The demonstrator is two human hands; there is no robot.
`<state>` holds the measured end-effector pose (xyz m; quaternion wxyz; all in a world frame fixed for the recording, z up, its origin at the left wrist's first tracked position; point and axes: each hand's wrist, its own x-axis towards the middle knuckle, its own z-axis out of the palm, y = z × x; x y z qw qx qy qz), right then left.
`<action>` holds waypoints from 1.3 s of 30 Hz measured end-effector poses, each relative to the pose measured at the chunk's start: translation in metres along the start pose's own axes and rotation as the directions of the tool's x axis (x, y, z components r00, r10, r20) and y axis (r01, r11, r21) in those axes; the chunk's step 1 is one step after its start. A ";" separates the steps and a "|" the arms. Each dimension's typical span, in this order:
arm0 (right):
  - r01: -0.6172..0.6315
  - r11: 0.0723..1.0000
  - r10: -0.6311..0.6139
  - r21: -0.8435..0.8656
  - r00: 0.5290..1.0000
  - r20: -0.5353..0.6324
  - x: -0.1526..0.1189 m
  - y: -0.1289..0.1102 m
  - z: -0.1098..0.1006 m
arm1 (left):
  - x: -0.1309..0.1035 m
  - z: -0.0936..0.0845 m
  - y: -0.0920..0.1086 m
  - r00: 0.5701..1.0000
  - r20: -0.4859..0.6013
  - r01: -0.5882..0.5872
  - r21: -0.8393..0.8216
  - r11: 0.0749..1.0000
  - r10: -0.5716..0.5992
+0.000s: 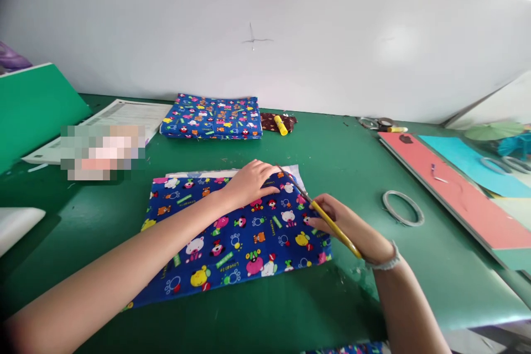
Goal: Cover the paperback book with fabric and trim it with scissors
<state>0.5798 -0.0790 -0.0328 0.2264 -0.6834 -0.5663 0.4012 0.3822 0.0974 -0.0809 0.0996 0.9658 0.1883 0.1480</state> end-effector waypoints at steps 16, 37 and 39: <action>0.124 0.936 0.009 0.328 0.927 -0.375 0.050 -0.011 0.019 | -0.001 -0.004 -0.005 0.997 0.015 0.082 -0.206 0.975 -0.080; 0.210 0.973 -0.231 -0.095 0.911 -0.341 0.144 0.015 0.002 | 0.016 -0.033 0.014 0.993 0.058 0.115 -0.191 0.975 -0.106; 0.207 0.971 -0.235 -0.119 0.914 -0.331 0.142 0.013 0.002 | 0.019 -0.032 0.013 0.989 0.105 0.132 -0.255 0.958 -0.108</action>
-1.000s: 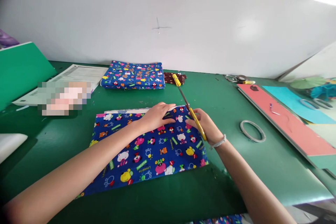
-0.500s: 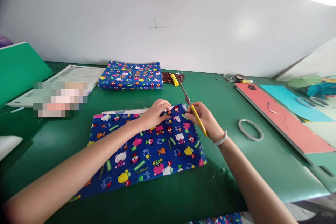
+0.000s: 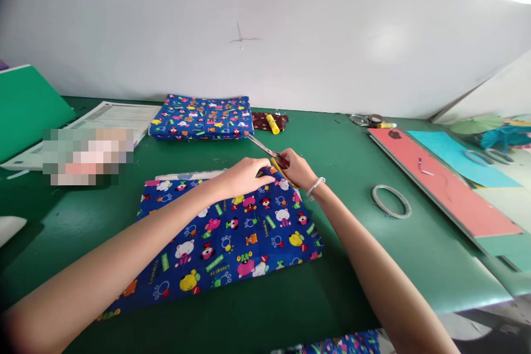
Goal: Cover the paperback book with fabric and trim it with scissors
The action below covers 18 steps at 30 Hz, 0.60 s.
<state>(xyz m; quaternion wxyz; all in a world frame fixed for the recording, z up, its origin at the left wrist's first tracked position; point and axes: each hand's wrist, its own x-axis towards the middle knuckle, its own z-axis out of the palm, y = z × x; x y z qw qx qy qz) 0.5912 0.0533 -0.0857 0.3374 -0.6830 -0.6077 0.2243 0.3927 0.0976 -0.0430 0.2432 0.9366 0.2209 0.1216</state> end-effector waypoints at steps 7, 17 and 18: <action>-0.014 1.000 0.013 0.005 0.996 0.084 -0.001 -0.001 -0.003 | 0.005 0.017 -0.005 1.000 -0.004 -0.016 0.068 0.998 0.016; -0.044 0.999 0.044 -0.010 0.998 0.052 -0.009 -0.003 -0.010 | 0.009 0.015 -0.003 1.000 -0.008 -0.017 0.158 0.987 0.019; -0.060 0.996 0.060 -0.071 0.998 0.011 -0.013 -0.005 -0.013 | 0.006 0.015 0.001 0.999 -0.020 -0.034 0.193 0.981 0.038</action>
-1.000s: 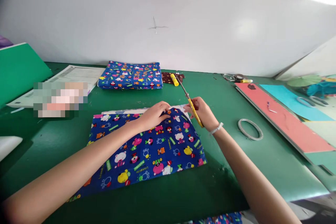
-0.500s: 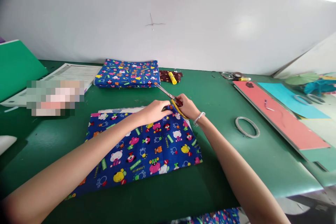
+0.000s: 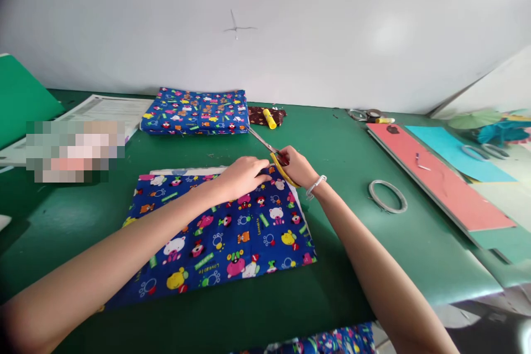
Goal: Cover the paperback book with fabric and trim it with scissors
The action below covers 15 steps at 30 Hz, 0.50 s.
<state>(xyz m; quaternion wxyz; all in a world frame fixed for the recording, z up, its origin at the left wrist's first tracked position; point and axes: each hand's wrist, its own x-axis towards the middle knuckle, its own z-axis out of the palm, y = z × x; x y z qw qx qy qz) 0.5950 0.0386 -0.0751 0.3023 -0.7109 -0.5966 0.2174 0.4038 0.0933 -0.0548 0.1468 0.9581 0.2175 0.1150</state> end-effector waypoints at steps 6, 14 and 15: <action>-0.122 0.961 0.146 -0.248 0.986 0.081 -0.025 -0.012 -0.019 | -0.021 -0.018 0.034 0.998 0.028 -0.049 -0.042 0.998 0.050; -0.103 0.986 0.117 -0.132 0.987 0.109 -0.028 -0.011 -0.024 | -0.031 -0.038 0.051 0.994 -0.039 -0.109 -0.251 0.962 0.102; -0.098 0.990 0.113 -0.102 0.982 0.149 -0.029 -0.011 -0.025 | -0.032 -0.041 0.052 0.995 -0.048 -0.100 -0.327 0.940 0.089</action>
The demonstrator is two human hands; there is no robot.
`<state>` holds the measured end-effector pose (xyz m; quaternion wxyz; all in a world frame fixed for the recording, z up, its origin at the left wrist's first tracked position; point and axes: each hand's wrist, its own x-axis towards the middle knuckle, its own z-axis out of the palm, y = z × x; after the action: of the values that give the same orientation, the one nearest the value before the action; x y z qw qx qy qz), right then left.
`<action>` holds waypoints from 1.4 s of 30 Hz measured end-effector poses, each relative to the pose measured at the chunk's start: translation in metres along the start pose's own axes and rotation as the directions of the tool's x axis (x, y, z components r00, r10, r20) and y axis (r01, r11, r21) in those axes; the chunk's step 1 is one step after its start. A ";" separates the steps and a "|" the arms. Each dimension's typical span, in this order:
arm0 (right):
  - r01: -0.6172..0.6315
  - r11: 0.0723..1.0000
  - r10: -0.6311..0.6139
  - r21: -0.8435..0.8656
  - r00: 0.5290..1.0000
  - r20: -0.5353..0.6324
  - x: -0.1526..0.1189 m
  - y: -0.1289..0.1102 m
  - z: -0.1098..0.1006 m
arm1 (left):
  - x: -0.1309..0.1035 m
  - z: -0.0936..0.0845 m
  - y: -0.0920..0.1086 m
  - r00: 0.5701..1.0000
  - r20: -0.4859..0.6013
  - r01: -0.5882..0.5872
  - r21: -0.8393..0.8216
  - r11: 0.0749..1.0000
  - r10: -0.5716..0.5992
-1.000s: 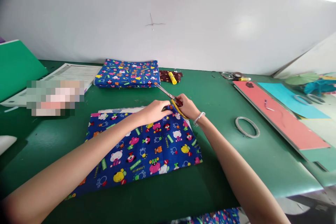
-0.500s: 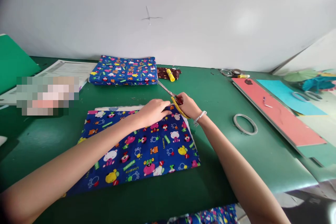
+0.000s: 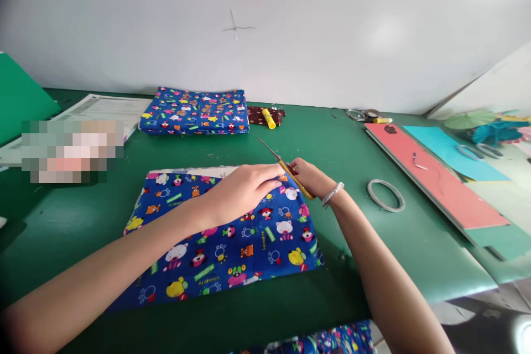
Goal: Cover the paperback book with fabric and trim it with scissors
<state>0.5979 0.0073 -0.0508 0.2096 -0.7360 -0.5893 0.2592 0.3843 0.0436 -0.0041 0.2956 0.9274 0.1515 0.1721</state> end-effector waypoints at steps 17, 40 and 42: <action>-0.145 0.948 0.071 0.282 0.964 0.255 -0.013 -0.008 0.007 | -0.038 0.068 0.045 0.938 0.316 -0.242 0.305 0.921 0.142; -0.118 0.975 0.091 0.189 0.985 0.144 -0.015 0.001 0.015 | -0.042 0.065 0.066 0.988 0.079 -0.156 0.449 0.880 0.135; -0.129 0.979 0.104 0.159 0.982 0.158 -0.014 0.004 0.017 | -0.045 0.061 0.081 0.992 0.058 -0.127 0.448 0.885 0.113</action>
<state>0.5879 -0.0067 -0.0647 0.2111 -0.7274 -0.5351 0.3741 0.3834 -0.0668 -0.0124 0.0635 0.9807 0.1252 0.1364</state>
